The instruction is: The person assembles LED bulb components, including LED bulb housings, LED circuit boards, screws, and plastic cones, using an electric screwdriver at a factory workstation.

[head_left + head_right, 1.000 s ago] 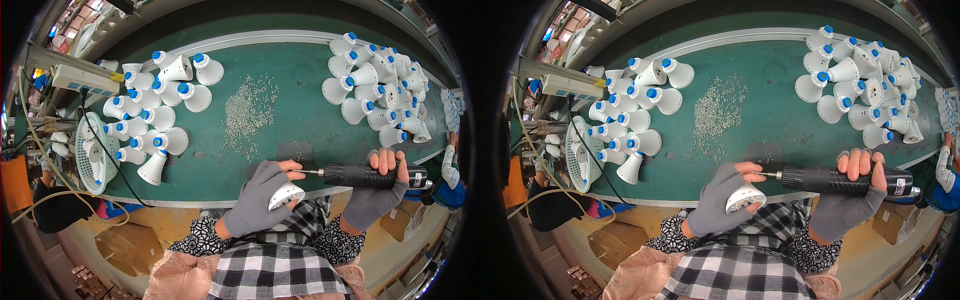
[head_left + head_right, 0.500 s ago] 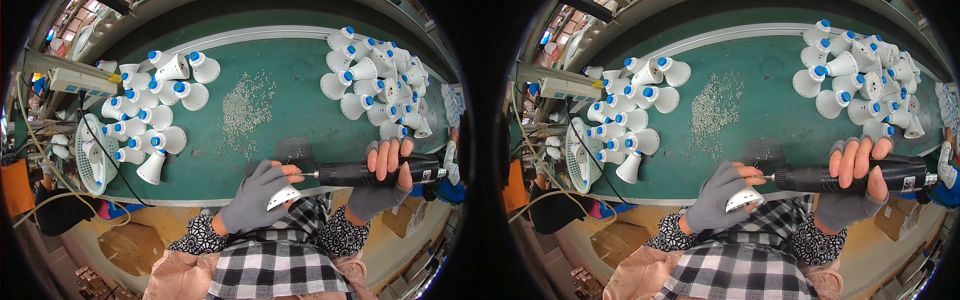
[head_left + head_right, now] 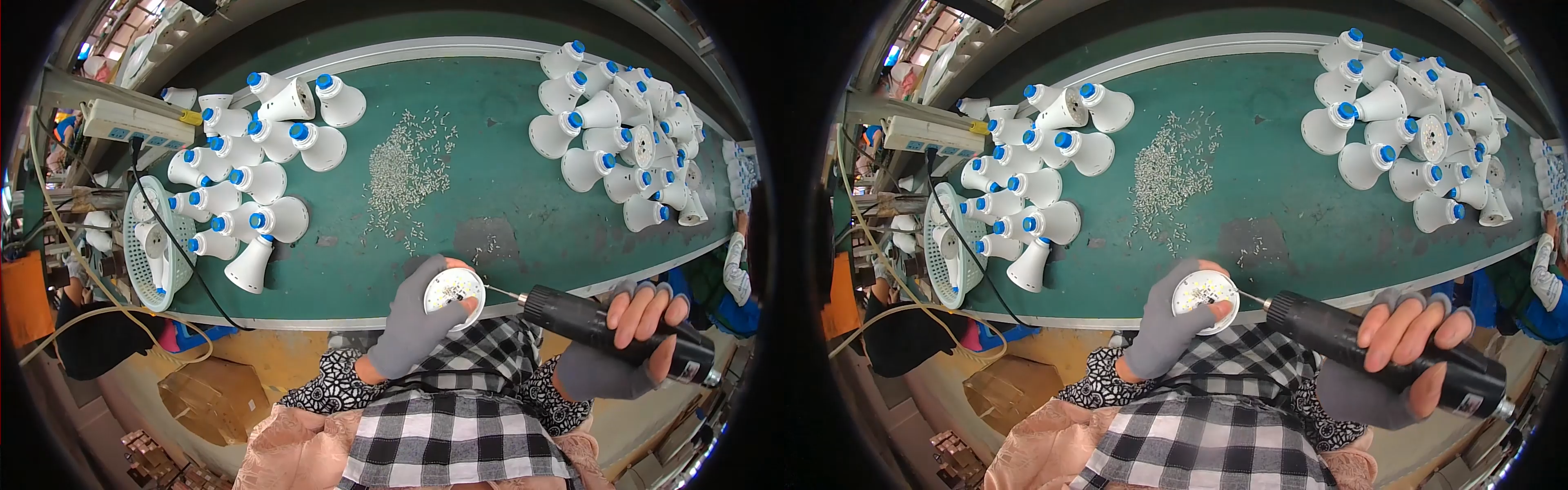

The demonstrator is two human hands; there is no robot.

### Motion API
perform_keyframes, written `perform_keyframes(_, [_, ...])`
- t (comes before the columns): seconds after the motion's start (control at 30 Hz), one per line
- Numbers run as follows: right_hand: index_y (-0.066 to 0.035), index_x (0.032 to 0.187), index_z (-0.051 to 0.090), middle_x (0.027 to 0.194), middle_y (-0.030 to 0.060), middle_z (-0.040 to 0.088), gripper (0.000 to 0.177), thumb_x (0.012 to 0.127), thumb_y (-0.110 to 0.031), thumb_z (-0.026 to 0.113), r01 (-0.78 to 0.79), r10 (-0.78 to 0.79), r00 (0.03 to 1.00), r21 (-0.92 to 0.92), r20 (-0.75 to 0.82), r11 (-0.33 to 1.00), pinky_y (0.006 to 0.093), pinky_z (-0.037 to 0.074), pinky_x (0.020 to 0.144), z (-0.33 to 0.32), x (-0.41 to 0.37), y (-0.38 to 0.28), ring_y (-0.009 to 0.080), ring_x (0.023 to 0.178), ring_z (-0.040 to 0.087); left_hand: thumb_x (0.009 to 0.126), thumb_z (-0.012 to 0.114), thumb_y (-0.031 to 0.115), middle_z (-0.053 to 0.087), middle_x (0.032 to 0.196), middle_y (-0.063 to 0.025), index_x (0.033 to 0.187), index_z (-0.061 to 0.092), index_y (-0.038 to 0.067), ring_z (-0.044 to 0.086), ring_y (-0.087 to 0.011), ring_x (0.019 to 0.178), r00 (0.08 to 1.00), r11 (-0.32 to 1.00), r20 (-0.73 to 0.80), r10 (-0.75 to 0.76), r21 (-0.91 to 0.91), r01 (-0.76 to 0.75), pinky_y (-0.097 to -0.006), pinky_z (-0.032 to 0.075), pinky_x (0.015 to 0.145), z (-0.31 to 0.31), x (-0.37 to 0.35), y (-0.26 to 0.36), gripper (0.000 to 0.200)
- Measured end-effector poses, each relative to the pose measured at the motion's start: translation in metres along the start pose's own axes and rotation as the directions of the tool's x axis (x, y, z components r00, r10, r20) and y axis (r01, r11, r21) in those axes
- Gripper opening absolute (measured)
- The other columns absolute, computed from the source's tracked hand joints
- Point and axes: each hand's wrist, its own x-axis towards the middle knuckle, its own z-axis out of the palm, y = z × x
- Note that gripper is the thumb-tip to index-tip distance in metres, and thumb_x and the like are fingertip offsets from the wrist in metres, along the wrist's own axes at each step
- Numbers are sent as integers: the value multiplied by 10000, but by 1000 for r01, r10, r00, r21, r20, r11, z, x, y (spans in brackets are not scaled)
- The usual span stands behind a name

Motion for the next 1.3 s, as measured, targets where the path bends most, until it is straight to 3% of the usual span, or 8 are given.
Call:
perform_keyframes(0.1, [-76,1009,372,737,59,449,304,857,-124,631,26,-24,998,-28,55,999,347,467,617,0,-7,0,182,587,537,769,712,154,631,957,-43,1070,614,52,612,-113,880,999,998,-32,39,44,-38,-263,499,778,4,-1,-1,332])
perform_keyframes(0.2, [-86,978,368,733,32,387,236,868,-119,575,-5,14,988,-56,153,998,305,412,661,7,-12,-1,141,647,455,766,718,159,630,957,-43,1066,617,54,614,-115,877,998,998,-44,39,54,-36,-265,501,773,5,0,-3,333])
perform_keyframes(0.47, [-82,962,362,734,49,422,295,830,-124,623,-16,36,990,-143,140,990,307,425,622,11,-16,-1,165,599,500,771,721,162,637,956,-46,1067,615,54,618,-115,876,995,994,-57,76,86,-71,-264,506,770,8,-1,-5,333])
perform_keyframes(0.57, [-80,963,365,736,49,425,299,824,-122,627,-33,60,987,-179,147,983,321,429,622,12,-16,-1,166,592,500,772,722,158,637,961,-47,1069,613,55,617,-114,879,996,995,-54,68,71,-64,-263,506,771,8,0,-8,332])
perform_keyframes(0.67, [-101,1005,350,786,85,492,379,845,-135,691,-41,63,988,-154,140,987,411,473,633,6,-20,-3,217,599,552,772,724,156,638,962,-46,1068,614,56,617,-113,881,996,995,-57,76,72,-72,-263,506,773,8,0,-9,332])
perform_keyframes(0.97, [-99,984,356,774,77,503,395,822,-139,714,-78,110,976,-171,187,982,388,475,638,8,-16,0,203,582,558,772,722,152,638,960,-46,1063,614,50,614,-108,880,996,993,-47,78,90,-74,-262,503,775,8,0,-7,327])
perform_keyframes(1.07, [-75,964,381,730,60,468,293,814,-115,630,-66,103,964,-154,246,986,353,469,646,10,-12,6,179,568,525,772,720,145,638,961,-44,1063,613,50,611,-103,879,996,995,-33,79,66,-76,-258,502,774,7,1,-9,324])
perform_keyframes(1.3, [-93,976,393,823,63,542,355,816,-109,709,-303,366,899,-264,239,916,418,466,757,24,-11,-12,200,686,574,772,714,127,630,960,-35,1066,612,49,603,-97,875,997,995,-27,77,68,-75,-252,496,768,7,0,-9,321])
